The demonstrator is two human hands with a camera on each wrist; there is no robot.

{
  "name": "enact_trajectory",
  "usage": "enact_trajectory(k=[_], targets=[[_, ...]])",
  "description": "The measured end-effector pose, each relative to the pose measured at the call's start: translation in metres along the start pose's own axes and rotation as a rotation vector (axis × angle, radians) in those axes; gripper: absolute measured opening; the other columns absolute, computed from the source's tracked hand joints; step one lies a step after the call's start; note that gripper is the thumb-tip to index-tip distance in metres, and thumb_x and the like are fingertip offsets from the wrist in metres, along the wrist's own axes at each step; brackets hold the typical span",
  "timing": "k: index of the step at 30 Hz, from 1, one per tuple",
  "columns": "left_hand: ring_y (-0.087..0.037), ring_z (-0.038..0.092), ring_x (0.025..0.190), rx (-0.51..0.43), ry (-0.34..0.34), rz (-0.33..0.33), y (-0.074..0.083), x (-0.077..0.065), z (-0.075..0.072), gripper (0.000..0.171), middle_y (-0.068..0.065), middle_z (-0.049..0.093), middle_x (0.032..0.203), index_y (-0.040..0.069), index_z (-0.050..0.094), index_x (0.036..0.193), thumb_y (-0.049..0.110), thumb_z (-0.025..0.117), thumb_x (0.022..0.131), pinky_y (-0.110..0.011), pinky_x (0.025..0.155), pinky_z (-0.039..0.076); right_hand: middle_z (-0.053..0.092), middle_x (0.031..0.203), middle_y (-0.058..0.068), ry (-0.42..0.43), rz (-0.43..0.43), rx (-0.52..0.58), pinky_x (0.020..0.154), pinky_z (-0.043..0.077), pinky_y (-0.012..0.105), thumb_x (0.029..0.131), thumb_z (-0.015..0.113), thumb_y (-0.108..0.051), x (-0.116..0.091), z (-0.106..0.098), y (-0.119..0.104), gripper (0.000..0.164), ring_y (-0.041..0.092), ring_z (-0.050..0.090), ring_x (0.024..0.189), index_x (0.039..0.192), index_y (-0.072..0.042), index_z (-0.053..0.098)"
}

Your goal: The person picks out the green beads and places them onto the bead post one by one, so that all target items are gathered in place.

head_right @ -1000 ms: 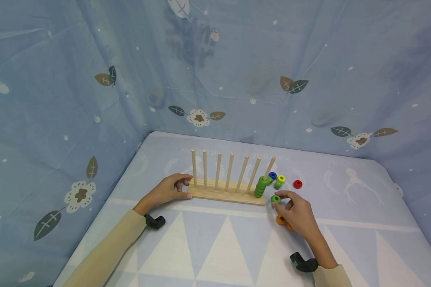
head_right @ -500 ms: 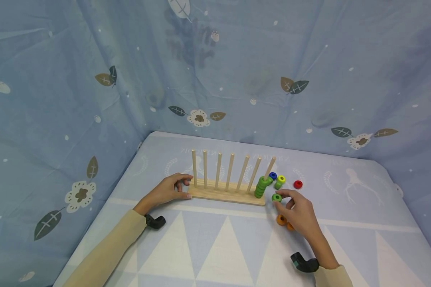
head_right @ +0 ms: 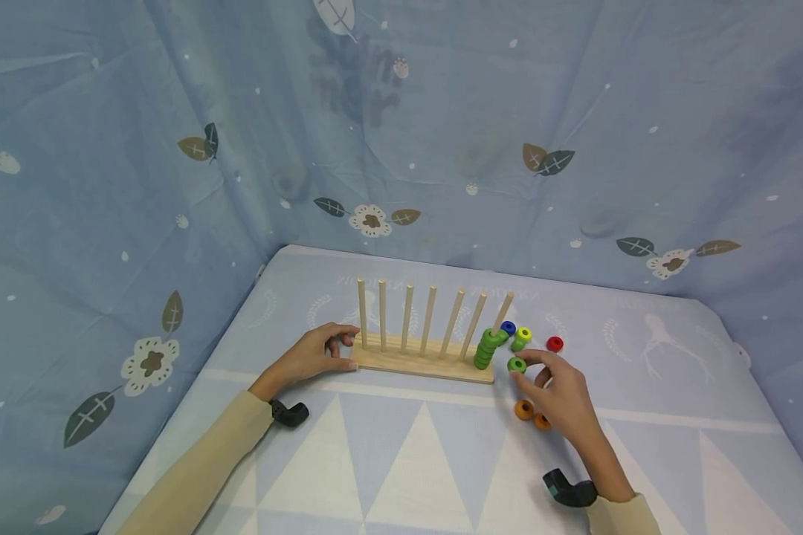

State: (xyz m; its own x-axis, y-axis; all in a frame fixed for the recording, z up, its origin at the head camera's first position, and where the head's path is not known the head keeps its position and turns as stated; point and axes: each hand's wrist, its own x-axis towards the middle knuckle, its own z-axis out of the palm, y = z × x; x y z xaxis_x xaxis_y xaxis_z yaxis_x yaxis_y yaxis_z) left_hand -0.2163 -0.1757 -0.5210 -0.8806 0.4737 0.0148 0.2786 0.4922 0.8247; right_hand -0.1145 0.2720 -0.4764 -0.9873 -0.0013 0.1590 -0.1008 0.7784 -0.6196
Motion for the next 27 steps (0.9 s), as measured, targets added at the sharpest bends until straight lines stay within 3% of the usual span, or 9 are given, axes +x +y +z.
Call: enact_trajectory(k=[27], targets=[[-0.017,0.057,0.079,-0.014,-0.002,0.015,-0.004,0.000,0.001,0.071,-0.002,0.062,0.112,0.009,0.058,0.144,0.030,0.089,0.084,-0.034,0.080,0.049,0.068,0.108,0.012,0.044,-0.025,-0.012,0.052,0.044,0.026,0.091,0.081,-0.015,0.000,-0.009,-0.010,0.038,0.019,0.053,0.073,0.126,-0.009,0.069]])
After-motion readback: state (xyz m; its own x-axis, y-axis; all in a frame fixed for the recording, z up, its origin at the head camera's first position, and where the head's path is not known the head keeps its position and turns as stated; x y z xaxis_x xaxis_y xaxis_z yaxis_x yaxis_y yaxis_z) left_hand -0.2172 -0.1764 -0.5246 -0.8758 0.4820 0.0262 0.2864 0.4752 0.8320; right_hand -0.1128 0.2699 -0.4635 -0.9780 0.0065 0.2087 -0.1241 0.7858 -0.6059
